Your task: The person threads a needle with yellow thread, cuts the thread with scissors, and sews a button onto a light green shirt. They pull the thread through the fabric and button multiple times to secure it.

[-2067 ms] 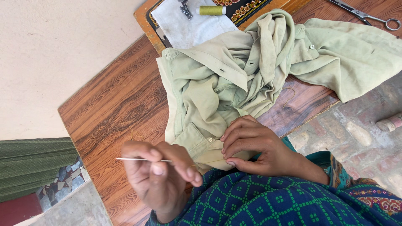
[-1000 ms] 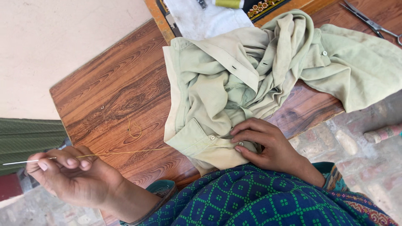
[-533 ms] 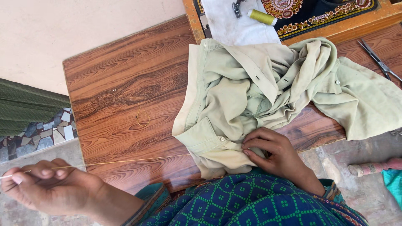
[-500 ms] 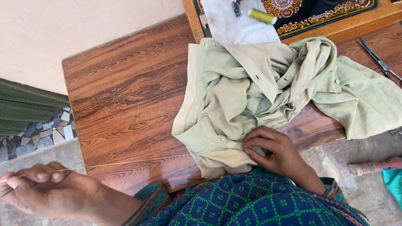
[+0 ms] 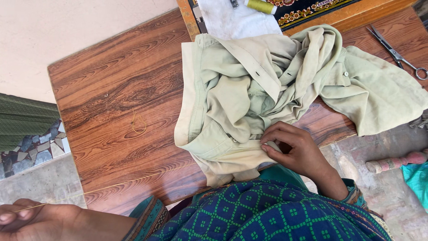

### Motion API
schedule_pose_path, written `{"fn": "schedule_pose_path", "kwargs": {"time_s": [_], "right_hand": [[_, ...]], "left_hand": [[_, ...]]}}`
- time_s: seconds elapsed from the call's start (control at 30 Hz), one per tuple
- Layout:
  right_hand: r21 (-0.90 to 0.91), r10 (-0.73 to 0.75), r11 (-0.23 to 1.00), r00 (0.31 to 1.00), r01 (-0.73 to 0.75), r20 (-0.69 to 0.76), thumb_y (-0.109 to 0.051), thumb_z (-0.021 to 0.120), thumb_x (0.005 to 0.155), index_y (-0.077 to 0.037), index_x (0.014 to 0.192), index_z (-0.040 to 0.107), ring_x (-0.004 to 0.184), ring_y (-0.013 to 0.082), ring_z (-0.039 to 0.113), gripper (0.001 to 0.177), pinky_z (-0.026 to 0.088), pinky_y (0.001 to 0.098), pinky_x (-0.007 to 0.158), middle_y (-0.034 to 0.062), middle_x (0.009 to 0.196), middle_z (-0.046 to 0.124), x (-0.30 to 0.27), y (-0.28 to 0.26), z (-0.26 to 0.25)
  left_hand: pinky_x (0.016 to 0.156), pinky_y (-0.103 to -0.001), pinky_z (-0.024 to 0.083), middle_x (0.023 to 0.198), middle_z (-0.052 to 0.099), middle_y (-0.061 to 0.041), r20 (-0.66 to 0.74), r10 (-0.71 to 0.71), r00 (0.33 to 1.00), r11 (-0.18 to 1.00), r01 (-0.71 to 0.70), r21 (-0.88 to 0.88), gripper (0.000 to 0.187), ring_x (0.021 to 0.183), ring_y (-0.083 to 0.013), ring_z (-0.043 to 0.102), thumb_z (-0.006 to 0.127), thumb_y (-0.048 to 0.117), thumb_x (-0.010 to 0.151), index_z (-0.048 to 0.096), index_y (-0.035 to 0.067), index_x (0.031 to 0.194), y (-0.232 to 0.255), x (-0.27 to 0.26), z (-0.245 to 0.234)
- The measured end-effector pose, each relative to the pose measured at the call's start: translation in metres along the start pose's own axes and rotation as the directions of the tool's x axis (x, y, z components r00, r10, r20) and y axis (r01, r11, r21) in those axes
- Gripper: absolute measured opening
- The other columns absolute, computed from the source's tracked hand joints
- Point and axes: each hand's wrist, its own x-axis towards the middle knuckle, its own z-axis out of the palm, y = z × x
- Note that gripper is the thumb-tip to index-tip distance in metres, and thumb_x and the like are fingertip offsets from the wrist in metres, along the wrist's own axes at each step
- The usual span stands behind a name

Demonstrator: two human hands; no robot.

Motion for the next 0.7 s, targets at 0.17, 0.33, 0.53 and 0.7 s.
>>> {"fn": "schedule_pose_path", "kwargs": {"time_s": [0.17,0.33,0.53,0.7], "right_hand": [[0.092,0.031,0.995,0.999,-0.028,-0.035,-0.007,0.078,0.084,-0.009,0.096,0.075,0.060,0.0038,0.056,0.012,0.041,0.0225,0.048,-0.0022,0.095,0.073,-0.005,0.006,-0.002],[0.390,0.087,0.916,0.996,-0.091,0.028,-0.002,0.077,0.087,-0.005,0.107,0.074,0.077,0.0046,0.053,0.020,0.040,0.0209,0.061,0.0022,0.109,0.070,-0.012,0.008,0.000],[0.539,0.160,0.812,0.974,-0.224,0.163,0.001,0.076,0.085,-0.003,0.120,0.066,0.096,0.0060,0.064,0.037,0.054,0.0226,0.083,0.0039,0.115,0.070,-0.016,0.009,-0.005],[0.571,0.129,0.799,0.981,-0.188,0.143,0.001,0.077,0.086,-0.002,0.108,0.072,0.094,0.0087,0.067,0.022,0.056,0.0250,0.077,0.0054,0.108,0.070,-0.017,0.006,-0.004]], "left_hand": [[0.057,-0.026,0.037,0.076,0.051,-0.009,0.066,0.017,0.998,0.993,-0.024,0.117,0.024,0.058,-0.0122,0.043,0.058,0.008,0.118,0.057,0.000,0.096,0.001,-0.026,0.026],[0.050,-0.025,0.042,0.084,0.066,-0.009,0.451,-0.182,0.874,0.983,0.163,0.080,0.012,0.061,-0.0125,0.060,0.056,0.017,0.120,0.059,0.007,0.116,-0.005,-0.096,0.102],[0.070,-0.026,0.058,0.107,0.071,-0.011,0.702,-0.608,0.372,0.777,0.459,0.430,0.006,0.078,-0.0118,0.063,0.052,0.005,0.105,0.055,0.006,0.110,0.011,-0.222,0.170],[0.073,-0.025,0.053,0.097,0.066,-0.005,0.816,-0.576,-0.044,0.795,0.204,0.572,0.006,0.081,-0.0115,0.064,0.068,0.003,0.098,0.066,0.002,0.103,0.019,-0.255,0.192]]}}
